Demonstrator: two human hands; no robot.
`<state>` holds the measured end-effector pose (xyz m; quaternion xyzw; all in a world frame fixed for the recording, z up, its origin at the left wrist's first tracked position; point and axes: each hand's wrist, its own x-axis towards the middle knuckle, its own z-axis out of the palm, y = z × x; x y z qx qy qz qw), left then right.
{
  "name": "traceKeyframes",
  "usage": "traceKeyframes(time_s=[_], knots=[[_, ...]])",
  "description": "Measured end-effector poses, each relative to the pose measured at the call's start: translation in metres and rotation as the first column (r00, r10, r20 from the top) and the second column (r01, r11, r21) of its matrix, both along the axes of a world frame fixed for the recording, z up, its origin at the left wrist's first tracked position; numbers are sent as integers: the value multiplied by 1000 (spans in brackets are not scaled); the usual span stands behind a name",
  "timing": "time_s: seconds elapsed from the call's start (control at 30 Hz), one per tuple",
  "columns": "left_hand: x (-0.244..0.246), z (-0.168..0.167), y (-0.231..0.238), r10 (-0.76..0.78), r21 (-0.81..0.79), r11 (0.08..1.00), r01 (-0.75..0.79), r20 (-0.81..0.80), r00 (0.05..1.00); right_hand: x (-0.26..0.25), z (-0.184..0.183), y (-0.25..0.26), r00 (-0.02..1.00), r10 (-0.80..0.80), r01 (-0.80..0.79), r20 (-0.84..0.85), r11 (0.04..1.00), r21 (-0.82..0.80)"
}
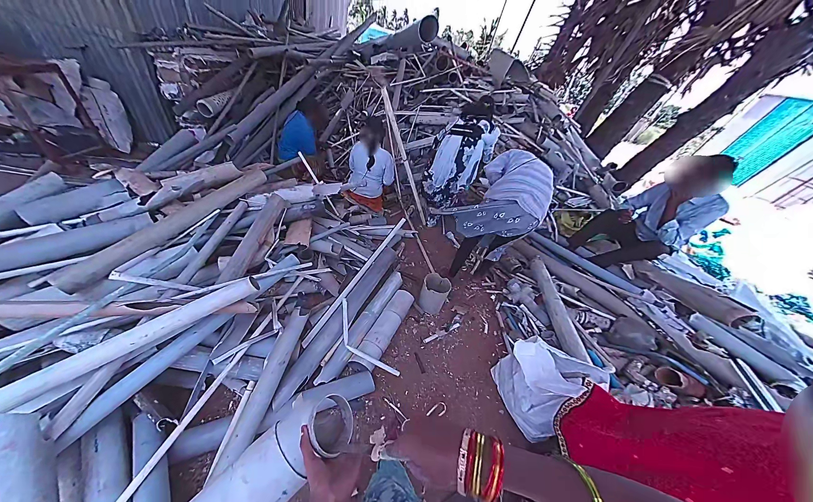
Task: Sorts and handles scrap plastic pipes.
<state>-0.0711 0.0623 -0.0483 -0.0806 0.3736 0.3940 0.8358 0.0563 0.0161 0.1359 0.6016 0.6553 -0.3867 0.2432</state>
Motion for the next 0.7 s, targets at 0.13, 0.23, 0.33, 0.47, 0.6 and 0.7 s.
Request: traceKeyframes(time_s=[0.13, 0.23, 0.33, 0.47, 0.6, 0.7], knots=[[-1, 0, 0, -2, -19, 1000, 1, -26, 1000, 5, -1, 2, 996, -81, 79, 46, 996, 40], [0, 5, 2, 2, 14, 1000, -1, -12, 1000, 5, -11, -1, 999, -38, 38, 23, 999, 19], [-1, 16, -1, 21, -1, 1000, -21, -52, 998, 11, -16, 1, 998, -53, 52, 18, 998, 41], [-1, 18, -1, 7, 31, 1000, -5, -58, 998, 8, -11, -2, 1000, -10, 10, -15, 999, 42], [-3, 12, -2, -20, 17, 1000, 21, -79, 997, 12, -7, 2, 996, -73, 70, 48, 995, 72], [-3, 5, -1, -41, 72, 996, 46, -63, 997, 7, -11, -4, 998, -48, 50, -36, 997, 58]])
